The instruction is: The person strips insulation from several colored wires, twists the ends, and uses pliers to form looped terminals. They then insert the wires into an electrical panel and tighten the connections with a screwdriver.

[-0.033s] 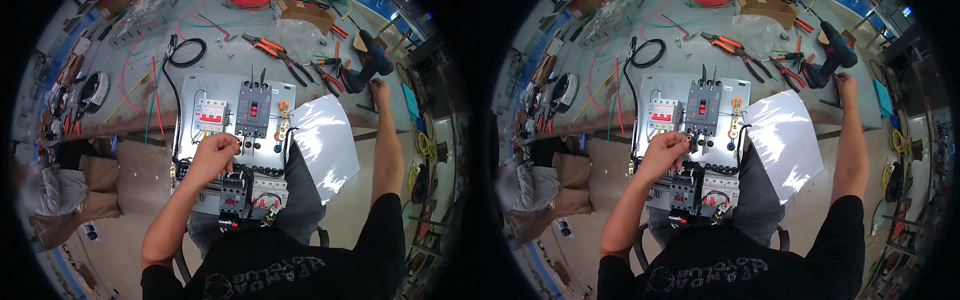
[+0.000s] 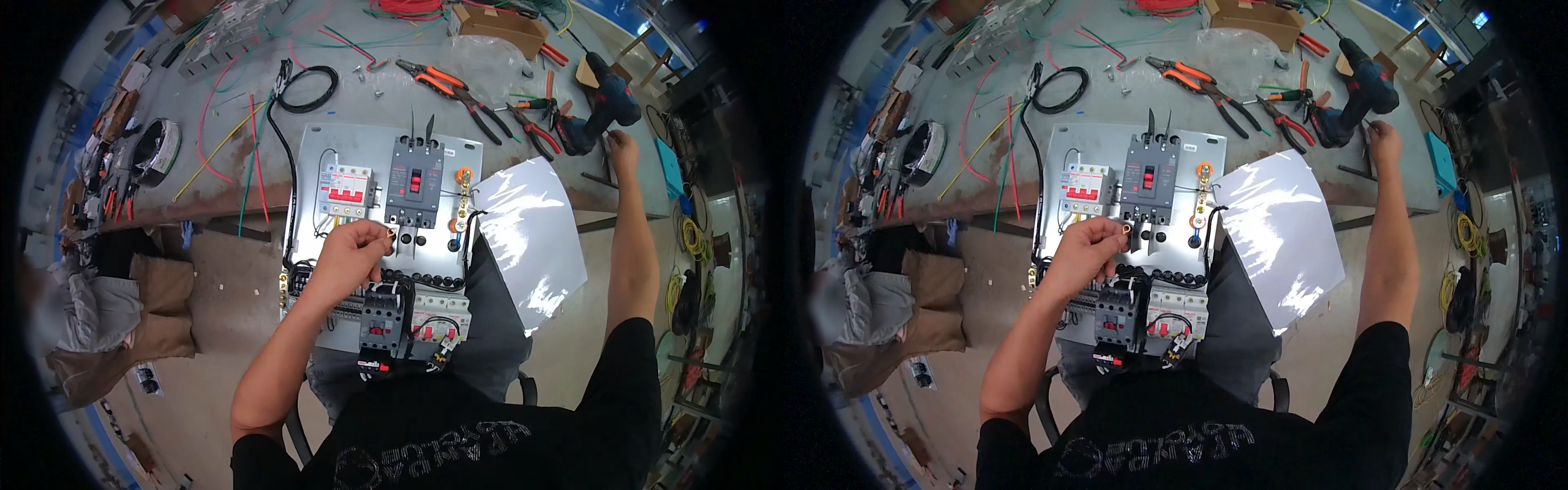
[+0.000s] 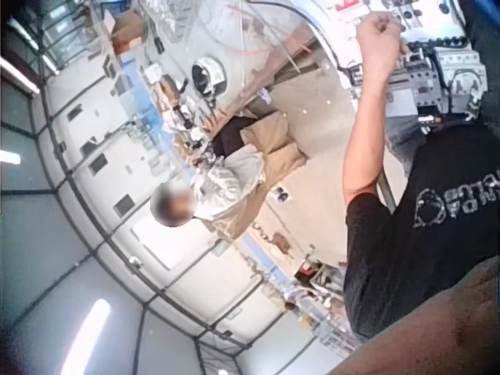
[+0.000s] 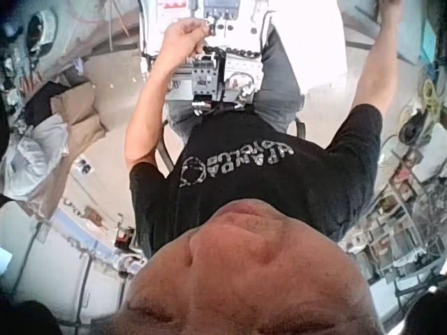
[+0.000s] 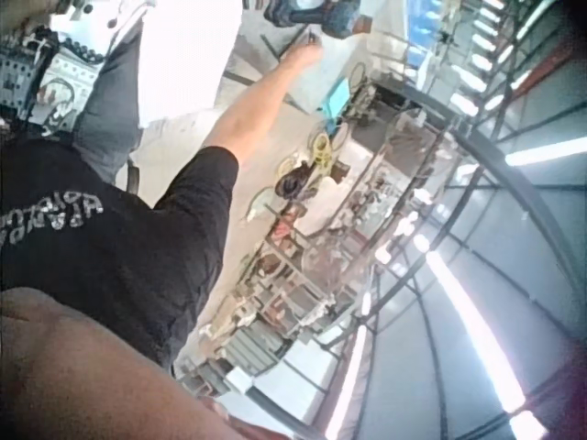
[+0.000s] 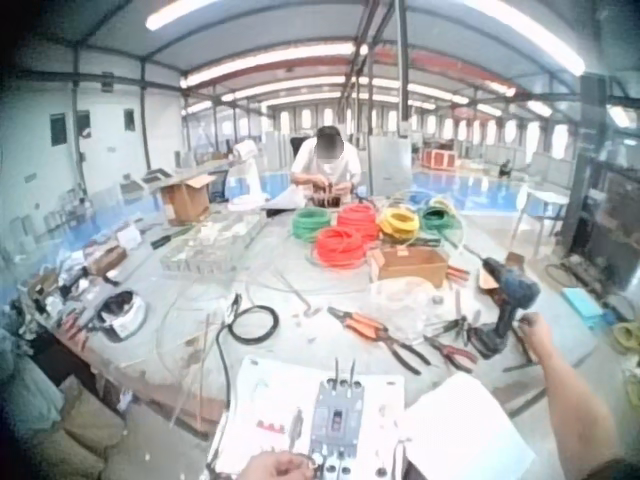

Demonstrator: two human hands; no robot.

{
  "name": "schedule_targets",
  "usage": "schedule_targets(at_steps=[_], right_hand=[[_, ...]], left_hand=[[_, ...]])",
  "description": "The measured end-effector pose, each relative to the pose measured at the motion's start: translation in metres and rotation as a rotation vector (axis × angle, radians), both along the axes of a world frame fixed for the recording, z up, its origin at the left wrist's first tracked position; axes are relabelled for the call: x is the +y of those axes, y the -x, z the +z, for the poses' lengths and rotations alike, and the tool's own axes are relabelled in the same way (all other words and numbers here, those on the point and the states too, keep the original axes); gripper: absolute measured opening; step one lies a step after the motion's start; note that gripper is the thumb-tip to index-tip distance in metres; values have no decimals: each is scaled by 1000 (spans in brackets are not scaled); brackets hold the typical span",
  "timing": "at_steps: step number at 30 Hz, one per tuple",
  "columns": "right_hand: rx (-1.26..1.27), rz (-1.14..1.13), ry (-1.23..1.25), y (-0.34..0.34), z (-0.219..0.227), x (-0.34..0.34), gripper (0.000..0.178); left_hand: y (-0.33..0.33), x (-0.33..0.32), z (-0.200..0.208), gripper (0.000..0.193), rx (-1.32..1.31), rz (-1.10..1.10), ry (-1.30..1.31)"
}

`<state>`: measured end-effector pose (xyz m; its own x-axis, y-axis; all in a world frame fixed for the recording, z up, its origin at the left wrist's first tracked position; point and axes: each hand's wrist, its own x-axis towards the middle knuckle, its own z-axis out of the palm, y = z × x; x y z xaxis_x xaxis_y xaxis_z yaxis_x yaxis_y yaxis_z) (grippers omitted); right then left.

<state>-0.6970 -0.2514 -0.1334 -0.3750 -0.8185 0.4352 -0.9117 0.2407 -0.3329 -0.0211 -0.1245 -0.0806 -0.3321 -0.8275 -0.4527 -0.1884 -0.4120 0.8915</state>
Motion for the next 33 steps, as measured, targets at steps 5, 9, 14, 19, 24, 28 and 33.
schedule_targets(at_steps=[5, 9, 14, 19, 24, 28, 33], right_hand=[[-235, 17, 547, 29, 28, 22, 22], [-301, 56, 887, 11, 124, 52, 27], [-170, 360, 450, -215, 233, 41, 28], [-18, 698, -313, -406, 186, -73, 27], [154, 747, -584, -478, 92, -180, 39], [117, 723, -700, -486, 52, -207, 44], [277, 720, -641, -495, 24, -216, 41]], left_hand=[[-3, 2, -6, 12, 105, 8, -10], [-3, 2, -8, 12, 157, 3, 0], [-5, 6, -7, 15, 184, 20, -14], [-9, 9, -12, 19, 250, 47, 9], [-8, 12, -15, 18, 260, 71, 3], [-7, 13, -15, 20, 267, 49, 9], [-9, 14, -16, 16, 284, 74, 0]])
